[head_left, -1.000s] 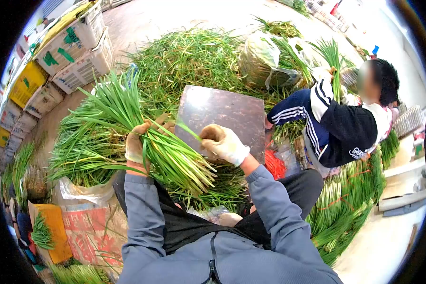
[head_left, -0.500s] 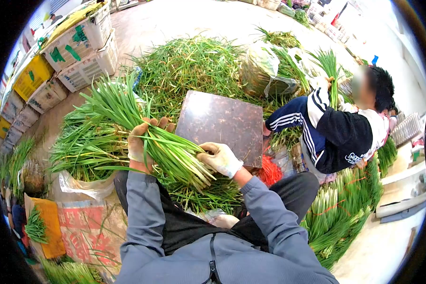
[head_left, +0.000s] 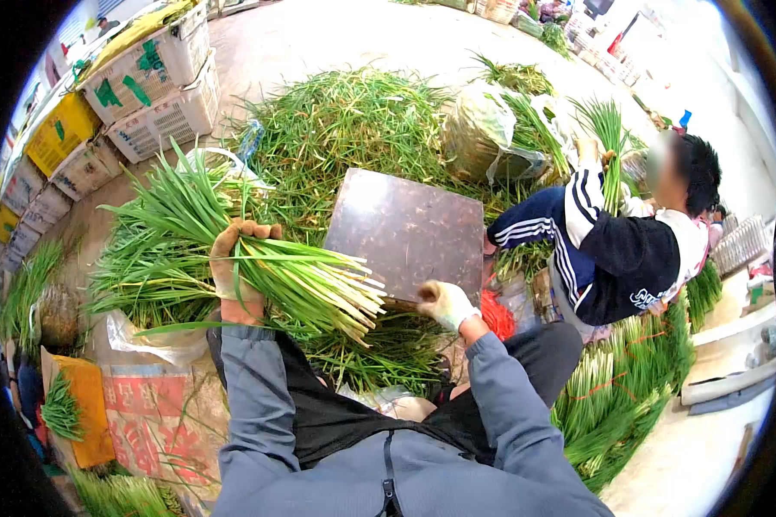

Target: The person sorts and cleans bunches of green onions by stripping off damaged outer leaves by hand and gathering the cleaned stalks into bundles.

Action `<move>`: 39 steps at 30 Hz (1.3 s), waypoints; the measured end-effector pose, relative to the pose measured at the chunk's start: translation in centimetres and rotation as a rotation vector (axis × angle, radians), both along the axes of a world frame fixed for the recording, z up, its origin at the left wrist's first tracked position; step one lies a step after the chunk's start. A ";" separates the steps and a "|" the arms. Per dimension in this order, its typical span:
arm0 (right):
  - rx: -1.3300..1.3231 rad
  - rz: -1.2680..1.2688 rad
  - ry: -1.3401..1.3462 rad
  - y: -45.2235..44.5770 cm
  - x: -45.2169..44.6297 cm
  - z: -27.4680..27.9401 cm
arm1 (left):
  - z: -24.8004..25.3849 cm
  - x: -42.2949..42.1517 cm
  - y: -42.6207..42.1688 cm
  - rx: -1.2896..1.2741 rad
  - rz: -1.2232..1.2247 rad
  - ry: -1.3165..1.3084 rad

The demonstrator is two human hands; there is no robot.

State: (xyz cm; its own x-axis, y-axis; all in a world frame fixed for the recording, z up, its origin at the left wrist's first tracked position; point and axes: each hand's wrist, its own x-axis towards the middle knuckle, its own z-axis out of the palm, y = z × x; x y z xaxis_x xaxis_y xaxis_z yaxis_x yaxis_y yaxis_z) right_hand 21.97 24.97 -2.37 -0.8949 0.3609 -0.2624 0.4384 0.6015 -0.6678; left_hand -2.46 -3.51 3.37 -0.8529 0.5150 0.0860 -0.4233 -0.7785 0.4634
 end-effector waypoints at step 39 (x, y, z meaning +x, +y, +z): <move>-0.581 -0.463 0.645 -2.2 -5.1 2.2 | 0.0 2.9 1.8 0.079 -0.272 -0.185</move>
State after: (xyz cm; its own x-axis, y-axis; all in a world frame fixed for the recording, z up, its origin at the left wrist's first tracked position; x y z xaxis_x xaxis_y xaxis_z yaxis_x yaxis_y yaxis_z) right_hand 16.83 22.81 -0.19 -0.7318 0.6812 -0.0208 -0.0045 -0.0354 -0.9994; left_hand 0.43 -1.72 3.36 -0.6901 0.7236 -0.0085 -0.6917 -0.6561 0.3019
